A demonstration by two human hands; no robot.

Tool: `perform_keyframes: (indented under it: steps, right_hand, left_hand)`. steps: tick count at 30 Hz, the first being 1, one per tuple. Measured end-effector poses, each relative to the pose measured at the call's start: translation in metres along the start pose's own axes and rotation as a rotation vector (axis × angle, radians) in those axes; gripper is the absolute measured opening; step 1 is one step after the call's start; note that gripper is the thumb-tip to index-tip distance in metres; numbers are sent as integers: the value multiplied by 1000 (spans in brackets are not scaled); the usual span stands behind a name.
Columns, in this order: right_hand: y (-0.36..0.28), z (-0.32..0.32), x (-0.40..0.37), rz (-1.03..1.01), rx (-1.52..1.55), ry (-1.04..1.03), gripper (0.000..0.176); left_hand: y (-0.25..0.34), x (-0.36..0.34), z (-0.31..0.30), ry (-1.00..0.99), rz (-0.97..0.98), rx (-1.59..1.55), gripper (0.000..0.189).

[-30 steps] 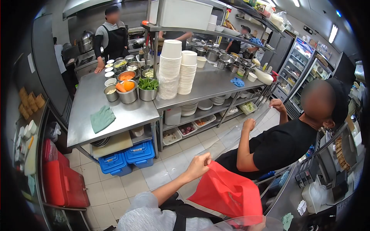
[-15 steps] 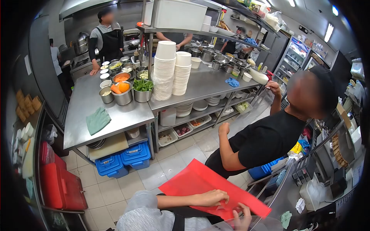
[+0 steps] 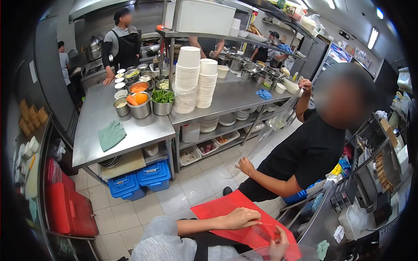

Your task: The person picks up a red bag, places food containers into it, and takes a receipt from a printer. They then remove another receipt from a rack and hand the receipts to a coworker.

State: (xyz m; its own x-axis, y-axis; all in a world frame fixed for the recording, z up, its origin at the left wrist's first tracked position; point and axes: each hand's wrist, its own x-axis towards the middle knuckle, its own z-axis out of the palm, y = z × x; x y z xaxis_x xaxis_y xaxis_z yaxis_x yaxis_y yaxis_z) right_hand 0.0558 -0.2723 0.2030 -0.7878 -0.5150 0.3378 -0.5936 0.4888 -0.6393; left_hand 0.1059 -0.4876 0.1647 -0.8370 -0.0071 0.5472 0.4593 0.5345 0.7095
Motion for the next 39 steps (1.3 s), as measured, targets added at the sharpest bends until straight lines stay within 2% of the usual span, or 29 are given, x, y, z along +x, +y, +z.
perform_keyframes:
  steps: [2, 6, 7, 10, 13, 16, 19, 22, 24, 25, 28, 31, 34, 35, 38, 39]
  right_hand:
    - [15, -8, -3, 112, -32, 21, 33]
    - [30, -21, -8, 16, -244, 302, 26]
    - [31, -23, -11, 76, -128, 335, 25]
    - [29, -32, -21, 294, -87, 256, 28]
    - [39, -25, -25, 231, -9, 298, 30]
    - [35, -25, -20, 204, -74, 371, 31]
    - [46, -29, -21, -11, -111, 370, 27]
    - [45, -34, -20, -53, 27, 234, 26]
    - [76, -22, -33, 115, 282, 81, 26]
    - [87, -18, -38, 198, 409, 3, 25]
    - [7, -11, -20, 87, 503, -52, 25]
    - [-26, -7, -15, 433, 743, -216, 27]
    - [-29, 9, -8, 133, 597, -185, 30]
    - [-8, 18, -8, 5, 454, -184, 31]
    - [15, 21, -12, 126, 471, -207, 30]
    - [15, 20, -10, -25, 387, -121, 28]
  left_hand:
    - [-2, -1, 6, -5, -22, 25, 22]
    - [-4, 0, -3, -3, -75, 23, 21]
    - [-5, 0, -7, -6, -95, 20, 21]
    - [-11, -2, -13, -8, -136, 23, 20]
    - [-17, -3, -11, 42, -141, 45, 19]
    - [-21, -2, -6, 122, -139, 47, 17]
    - [-21, 1, -9, 165, -143, 63, 15]
    - [-24, 3, -13, 205, -162, 119, 13]
    - [-29, 2, -17, 202, -212, 207, 12]
    - [-32, 1, -20, 179, -236, 248, 12]
    - [-44, -3, -22, 84, -236, 387, 17]
    - [-52, -10, -18, -111, -79, 505, 27]
    - [-48, -16, -2, -344, 15, 319, 31]
    - [-42, -17, 3, -366, 11, 234, 30]
    - [-32, -18, 17, -457, 15, 50, 30]
    - [-35, -17, 21, -505, 29, 37, 31]
